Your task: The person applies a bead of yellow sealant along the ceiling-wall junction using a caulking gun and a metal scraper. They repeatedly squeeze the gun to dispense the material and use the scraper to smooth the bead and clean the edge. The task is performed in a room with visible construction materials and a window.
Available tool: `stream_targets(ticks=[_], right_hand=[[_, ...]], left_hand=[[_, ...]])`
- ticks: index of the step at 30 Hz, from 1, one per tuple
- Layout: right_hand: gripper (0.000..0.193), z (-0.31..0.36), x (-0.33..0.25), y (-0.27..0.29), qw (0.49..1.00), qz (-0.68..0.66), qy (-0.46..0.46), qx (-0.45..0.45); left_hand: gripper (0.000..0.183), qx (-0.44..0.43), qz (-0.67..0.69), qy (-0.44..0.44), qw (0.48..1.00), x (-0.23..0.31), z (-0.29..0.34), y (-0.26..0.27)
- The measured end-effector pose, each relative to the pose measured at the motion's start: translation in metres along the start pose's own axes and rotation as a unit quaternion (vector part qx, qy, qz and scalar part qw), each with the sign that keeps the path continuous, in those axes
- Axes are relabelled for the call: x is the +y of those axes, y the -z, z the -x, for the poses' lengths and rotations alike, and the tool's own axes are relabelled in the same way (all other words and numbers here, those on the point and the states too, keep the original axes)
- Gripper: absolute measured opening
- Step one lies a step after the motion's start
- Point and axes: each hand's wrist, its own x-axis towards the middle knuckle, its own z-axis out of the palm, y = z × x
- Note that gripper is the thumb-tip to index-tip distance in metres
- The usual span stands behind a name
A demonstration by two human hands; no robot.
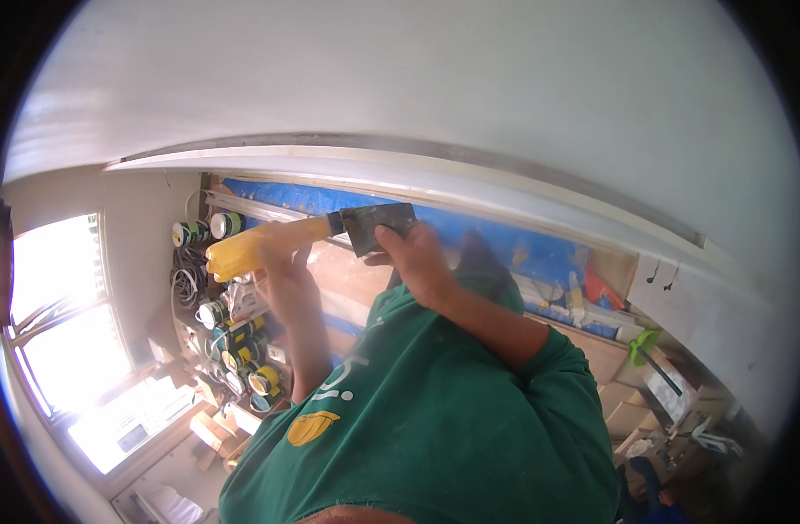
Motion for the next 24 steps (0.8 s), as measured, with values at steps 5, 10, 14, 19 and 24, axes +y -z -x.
stream_targets(ticks=[5,10,14,19,24], right_hand=[[0.021,0.006,-0.001,-0.004,0.987,0.135,0.091,0.007],[0.020,0.002,0.001,-0.003,0.970,0.204,0.129,-0.022],[0.020,0.001,-0.009,-0.015,0.987,0.116,0.008,-0.108],[0.024,0.004,-0.024,-0.045,0.985,0.039,0.035,-0.165],[0.020,-0.034,-0.075,-0.028,0.941,0.252,0.226,-0.004]], left_hand=[[0.030,0.069,0.083,0.043,0.993,-0.009,0.002,-0.002],[0.035,0.069,0.138,0.096,0.983,-0.023,-0.003,0.016],[0.038,0.035,0.092,0.138,0.986,-0.050,-0.012,0.045],[0.050,0.029,0.112,0.242,0.963,-0.080,-0.021,0.062],[0.053,0.080,0.194,0.321,0.924,-0.112,-0.043,0.102]])
